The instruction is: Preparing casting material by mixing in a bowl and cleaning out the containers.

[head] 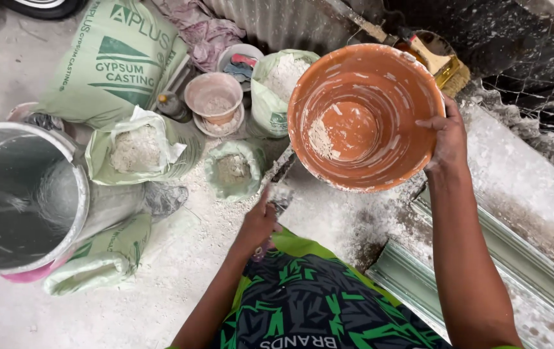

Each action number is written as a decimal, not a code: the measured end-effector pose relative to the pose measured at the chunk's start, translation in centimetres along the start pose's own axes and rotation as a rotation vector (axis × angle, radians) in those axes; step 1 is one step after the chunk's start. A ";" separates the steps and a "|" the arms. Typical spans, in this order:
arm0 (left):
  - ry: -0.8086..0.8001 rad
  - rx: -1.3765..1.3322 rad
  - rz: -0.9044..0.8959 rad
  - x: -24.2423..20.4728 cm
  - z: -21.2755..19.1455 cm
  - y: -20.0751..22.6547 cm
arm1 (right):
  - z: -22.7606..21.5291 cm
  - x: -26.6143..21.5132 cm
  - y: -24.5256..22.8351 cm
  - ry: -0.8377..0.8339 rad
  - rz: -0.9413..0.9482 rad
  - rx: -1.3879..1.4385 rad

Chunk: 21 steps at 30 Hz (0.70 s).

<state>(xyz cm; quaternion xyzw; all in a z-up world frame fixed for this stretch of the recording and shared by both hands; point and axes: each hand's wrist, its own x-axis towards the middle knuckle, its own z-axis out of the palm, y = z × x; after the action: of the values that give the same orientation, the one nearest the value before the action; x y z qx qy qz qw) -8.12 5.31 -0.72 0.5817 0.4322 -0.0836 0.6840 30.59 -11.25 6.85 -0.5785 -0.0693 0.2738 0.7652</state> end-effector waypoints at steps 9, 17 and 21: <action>0.267 1.037 -0.024 7.7 2.4 -4.1 | -0.6 -1.7 0.8 0.055 0.011 0.043; 0.203 0.975 0.094 6.1 6.4 -5.1 | -0.3 -2.4 0.3 0.074 0.042 0.026; 0.285 1.041 0.168 4.8 6.5 -5.2 | 0.3 -0.3 0.7 -0.009 -0.010 0.012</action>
<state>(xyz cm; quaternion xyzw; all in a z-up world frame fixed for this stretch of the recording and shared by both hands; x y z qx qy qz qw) -5.16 -0.09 -8.13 0.8814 0.3743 -0.1519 0.2448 30.01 -11.03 6.32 -0.5721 -0.0738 0.2729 0.7699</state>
